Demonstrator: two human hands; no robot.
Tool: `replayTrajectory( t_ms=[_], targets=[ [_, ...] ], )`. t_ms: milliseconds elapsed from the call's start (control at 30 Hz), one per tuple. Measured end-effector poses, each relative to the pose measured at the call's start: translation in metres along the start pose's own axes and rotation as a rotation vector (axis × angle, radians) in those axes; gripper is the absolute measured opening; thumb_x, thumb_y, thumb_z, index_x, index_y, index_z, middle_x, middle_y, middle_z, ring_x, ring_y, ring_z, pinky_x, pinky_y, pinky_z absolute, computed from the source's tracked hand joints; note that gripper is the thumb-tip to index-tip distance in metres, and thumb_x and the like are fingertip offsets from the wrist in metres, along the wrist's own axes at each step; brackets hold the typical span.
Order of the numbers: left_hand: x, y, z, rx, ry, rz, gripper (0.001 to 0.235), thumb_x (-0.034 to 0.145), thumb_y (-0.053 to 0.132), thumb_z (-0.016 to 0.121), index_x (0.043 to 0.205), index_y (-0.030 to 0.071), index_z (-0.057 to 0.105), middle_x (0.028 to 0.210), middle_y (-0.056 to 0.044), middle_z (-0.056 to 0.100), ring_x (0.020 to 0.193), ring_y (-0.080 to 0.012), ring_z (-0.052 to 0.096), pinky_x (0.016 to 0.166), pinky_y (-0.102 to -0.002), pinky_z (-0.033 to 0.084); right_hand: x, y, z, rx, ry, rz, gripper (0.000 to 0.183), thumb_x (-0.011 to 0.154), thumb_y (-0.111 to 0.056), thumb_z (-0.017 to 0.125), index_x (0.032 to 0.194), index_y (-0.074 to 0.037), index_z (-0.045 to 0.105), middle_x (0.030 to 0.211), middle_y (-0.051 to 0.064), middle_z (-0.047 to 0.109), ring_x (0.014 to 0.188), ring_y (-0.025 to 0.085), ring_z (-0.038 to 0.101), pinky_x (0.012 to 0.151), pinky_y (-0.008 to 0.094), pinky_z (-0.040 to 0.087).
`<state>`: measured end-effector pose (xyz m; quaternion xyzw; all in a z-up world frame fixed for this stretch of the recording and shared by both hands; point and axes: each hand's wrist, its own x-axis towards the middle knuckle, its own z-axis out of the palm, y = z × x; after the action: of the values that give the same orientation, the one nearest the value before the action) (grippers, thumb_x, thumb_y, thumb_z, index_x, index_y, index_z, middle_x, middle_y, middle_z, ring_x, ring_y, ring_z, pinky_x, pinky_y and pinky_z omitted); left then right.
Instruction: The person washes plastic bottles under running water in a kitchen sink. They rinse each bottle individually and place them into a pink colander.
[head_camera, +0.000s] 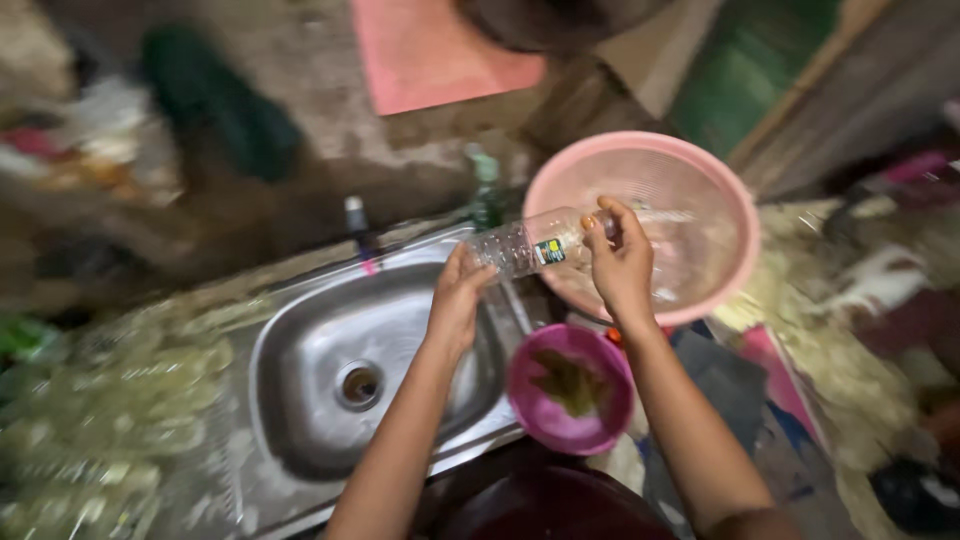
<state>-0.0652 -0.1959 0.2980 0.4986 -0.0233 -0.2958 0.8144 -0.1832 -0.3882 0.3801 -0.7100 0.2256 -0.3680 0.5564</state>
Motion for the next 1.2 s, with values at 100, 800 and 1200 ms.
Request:
replayTrajectory(
  t_ms=[100, 800, 1200],
  targets=[
    [0.018, -0.021, 0.034, 0.049, -0.035, -0.067, 0.086, 0.084, 0.007, 0.071, 0.159, 0.007, 0.029, 0.138, -0.011, 0.059, 0.123, -0.0236, 0.057, 0.107, -0.038, 0.042, 0.005, 0.019, -0.03, -0.093, 0.104, 0.069, 0.039, 0.097, -0.014, 0.07, 0.134, -0.003, 0.063, 0.101, 0.007, 0.071, 0.085, 0.01, 0.067, 0.077, 0.026, 0.056],
    [0.025, -0.037, 0.056, 0.252, -0.152, -0.202, 0.091, 0.088, 0.03, 0.068, 0.163, 0.015, 0.018, 0.165, -0.011, 0.032, 0.151, -0.0245, 0.031, 0.119, -0.044, 0.021, 0.023, 0.129, -0.014, -0.402, 0.053, 0.062, 0.058, 0.092, -0.025, 0.071, 0.138, 0.003, 0.051, 0.141, 0.026, 0.053, 0.132, 0.039, 0.052, 0.11, 0.045, 0.041],
    [-0.023, 0.013, -0.097, 0.087, 0.142, -0.086, 0.077, 0.094, 0.046, 0.055, 0.161, 0.017, 0.03, 0.169, -0.003, 0.028, 0.15, -0.0247, 0.03, 0.114, -0.041, 0.03, -0.08, 0.09, 0.18, -0.329, -0.308, -0.184, 0.053, 0.091, -0.033, 0.074, 0.135, -0.007, 0.061, 0.15, 0.029, 0.05, 0.139, 0.044, 0.048, 0.115, 0.047, 0.04]
  ],
)
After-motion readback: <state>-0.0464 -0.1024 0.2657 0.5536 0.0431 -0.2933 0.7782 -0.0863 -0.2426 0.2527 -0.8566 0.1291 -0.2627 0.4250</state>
